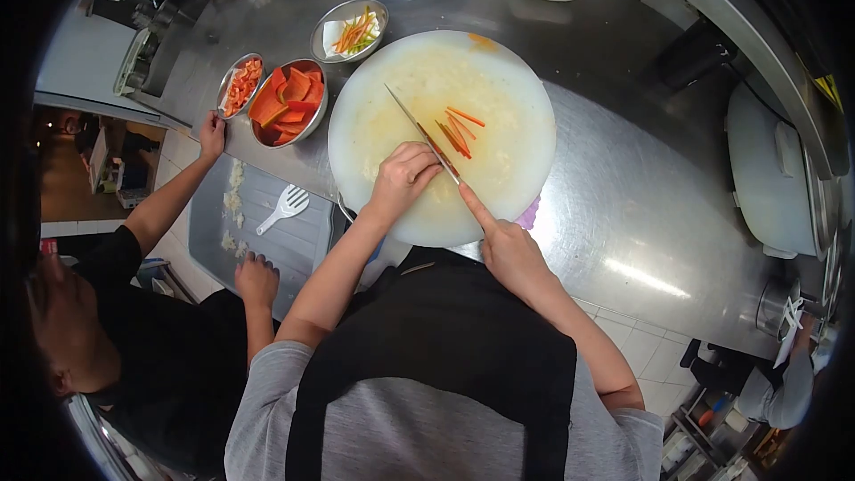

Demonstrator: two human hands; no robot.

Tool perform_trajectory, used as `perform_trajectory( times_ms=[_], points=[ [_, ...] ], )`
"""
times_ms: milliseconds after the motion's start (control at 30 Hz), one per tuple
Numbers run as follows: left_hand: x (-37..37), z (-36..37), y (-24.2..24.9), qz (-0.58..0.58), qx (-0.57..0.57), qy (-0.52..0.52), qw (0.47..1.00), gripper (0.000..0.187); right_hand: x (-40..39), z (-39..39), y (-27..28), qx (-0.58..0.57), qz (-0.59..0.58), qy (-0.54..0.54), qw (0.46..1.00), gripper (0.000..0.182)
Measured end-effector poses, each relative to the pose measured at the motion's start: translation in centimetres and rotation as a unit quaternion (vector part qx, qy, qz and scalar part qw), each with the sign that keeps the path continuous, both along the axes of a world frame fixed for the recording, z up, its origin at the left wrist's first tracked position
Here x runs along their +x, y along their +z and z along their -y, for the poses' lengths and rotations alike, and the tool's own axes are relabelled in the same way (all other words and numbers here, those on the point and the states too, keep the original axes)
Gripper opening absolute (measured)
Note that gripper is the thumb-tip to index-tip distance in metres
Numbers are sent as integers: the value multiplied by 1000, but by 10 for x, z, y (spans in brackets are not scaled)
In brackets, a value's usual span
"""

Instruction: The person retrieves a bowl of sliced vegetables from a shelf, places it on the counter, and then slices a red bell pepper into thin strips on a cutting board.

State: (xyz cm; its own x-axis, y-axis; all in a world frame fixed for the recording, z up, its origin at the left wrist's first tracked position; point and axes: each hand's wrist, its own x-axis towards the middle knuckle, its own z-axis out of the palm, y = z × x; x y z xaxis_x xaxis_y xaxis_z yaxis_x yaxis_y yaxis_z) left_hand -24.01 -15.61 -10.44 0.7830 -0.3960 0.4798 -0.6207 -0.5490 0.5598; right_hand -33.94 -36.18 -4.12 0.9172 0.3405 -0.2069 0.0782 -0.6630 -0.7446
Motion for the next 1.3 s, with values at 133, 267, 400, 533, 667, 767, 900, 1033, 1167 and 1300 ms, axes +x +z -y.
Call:
perform_trajectory(
  times_ms=[133,267,400,533,667,767,900,1033,1167,1300],
  points=[
    [-1,0,1,-4,3,-8,1000,15,19,0,-22,12,46,11,999,83],
    [0,-1,0,11,-10,0,1000,14,27,-4,-22,68,113,-2,991,79],
    [-1,-1,1,12,-2,3,1000,14,13,3,-12,51,108,21,993,80],
    [-2,-1,0,13,2,11,1000,14,4,0,-1,35,61,15,997,82],
    [0,0,2,3,-4,7,1000,14,8,-1,-9,20,20,10,1000,83],
    [-4,-1,3,-5,-4,3,1000,13,23,-6,-10,14,-10,12,1000,80],
    [-3,-2,3,1,-14,0,1000,12,30,-7,-8,77,-11,-18,997,76],
    [-2,-2,1,-1,-12,7,1000,12,13,-4,-11,81,102,5,991,79],
    [-3,-2,-1,5,-2,8,1000,12,4,-1,1,50,34,7,998,81],
    [-4,0,-1,13,0,21,1000,12,3,-2,1,28,18,7,999,83]
  ],
)
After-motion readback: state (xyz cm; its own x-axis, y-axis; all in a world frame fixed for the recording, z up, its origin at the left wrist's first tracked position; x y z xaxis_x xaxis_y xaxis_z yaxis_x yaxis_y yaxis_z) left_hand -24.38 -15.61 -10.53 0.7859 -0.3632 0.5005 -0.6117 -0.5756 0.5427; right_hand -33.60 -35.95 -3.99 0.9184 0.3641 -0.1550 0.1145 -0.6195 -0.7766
